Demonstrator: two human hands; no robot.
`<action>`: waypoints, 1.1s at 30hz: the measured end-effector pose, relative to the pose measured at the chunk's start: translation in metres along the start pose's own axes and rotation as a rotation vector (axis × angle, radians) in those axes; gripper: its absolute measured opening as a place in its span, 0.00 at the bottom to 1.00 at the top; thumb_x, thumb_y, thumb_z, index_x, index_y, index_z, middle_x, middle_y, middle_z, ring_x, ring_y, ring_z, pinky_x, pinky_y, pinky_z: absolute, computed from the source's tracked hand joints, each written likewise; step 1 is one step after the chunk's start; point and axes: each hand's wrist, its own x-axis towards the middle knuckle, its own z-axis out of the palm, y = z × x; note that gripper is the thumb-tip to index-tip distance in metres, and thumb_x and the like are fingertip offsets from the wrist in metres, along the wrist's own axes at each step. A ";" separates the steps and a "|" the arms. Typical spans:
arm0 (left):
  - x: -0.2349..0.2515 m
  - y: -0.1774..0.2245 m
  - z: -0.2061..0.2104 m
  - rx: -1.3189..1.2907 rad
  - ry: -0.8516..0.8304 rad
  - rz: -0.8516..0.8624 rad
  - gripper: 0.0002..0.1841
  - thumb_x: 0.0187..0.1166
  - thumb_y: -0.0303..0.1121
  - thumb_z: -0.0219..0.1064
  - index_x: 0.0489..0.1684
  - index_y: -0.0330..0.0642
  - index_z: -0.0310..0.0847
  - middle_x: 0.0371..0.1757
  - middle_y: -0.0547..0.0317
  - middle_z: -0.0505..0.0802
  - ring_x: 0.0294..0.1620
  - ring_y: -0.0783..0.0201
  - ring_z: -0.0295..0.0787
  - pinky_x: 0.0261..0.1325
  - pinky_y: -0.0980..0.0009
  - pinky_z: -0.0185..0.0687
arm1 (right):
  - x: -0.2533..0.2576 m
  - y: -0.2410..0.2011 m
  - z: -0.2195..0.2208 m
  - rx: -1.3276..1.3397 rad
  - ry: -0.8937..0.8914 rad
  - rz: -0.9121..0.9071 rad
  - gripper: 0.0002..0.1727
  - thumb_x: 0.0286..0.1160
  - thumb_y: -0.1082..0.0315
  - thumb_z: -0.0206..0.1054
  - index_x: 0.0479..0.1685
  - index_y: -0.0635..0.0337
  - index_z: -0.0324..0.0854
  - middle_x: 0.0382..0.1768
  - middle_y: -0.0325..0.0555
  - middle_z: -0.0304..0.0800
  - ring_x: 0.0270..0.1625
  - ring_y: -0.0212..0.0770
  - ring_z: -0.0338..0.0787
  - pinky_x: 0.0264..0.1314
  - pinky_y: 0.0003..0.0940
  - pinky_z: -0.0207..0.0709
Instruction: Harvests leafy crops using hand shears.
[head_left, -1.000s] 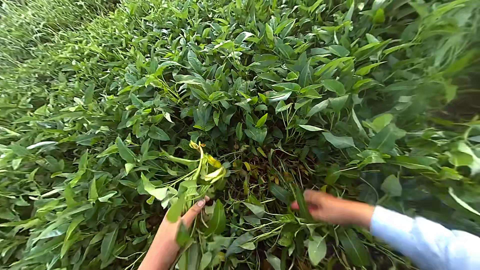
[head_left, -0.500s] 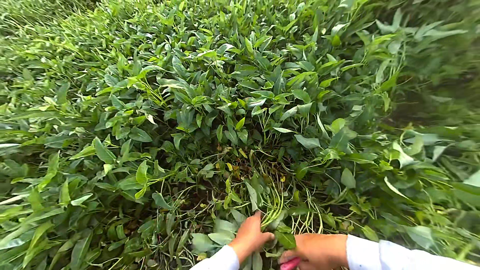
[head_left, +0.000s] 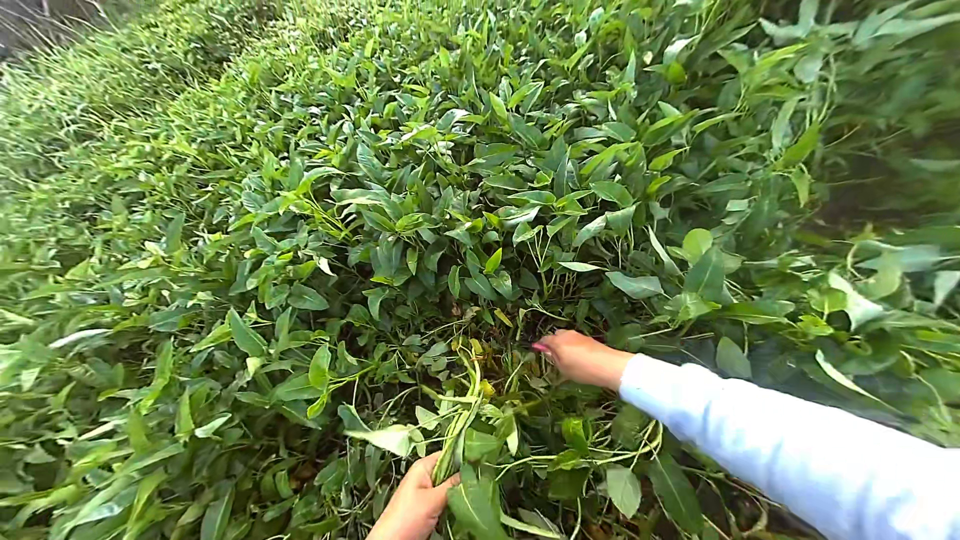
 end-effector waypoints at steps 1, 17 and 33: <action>-0.002 -0.003 -0.003 -0.007 0.021 0.008 0.09 0.76 0.22 0.64 0.50 0.37 0.85 0.39 0.62 0.95 0.41 0.71 0.93 0.52 0.69 0.90 | 0.004 -0.014 0.004 -0.030 -0.030 0.046 0.18 0.87 0.69 0.56 0.69 0.67 0.80 0.66 0.68 0.83 0.69 0.66 0.85 0.71 0.65 0.77; -0.038 0.001 -0.019 -0.197 0.159 0.015 0.13 0.77 0.18 0.60 0.44 0.46 0.87 0.37 0.70 0.97 0.40 0.76 0.93 0.52 0.73 0.91 | 0.024 -0.026 0.010 -0.085 -0.036 0.088 0.19 0.86 0.70 0.58 0.70 0.67 0.81 0.71 0.69 0.79 0.66 0.69 0.86 0.65 0.68 0.80; 0.001 0.065 -0.033 0.055 0.137 0.390 0.13 0.78 0.34 0.68 0.55 0.37 0.85 0.50 0.57 0.95 0.53 0.63 0.92 0.62 0.64 0.87 | -0.136 0.096 0.098 0.523 0.074 -0.043 0.26 0.84 0.49 0.64 0.75 0.52 0.79 0.42 0.56 0.90 0.31 0.49 0.90 0.38 0.52 0.87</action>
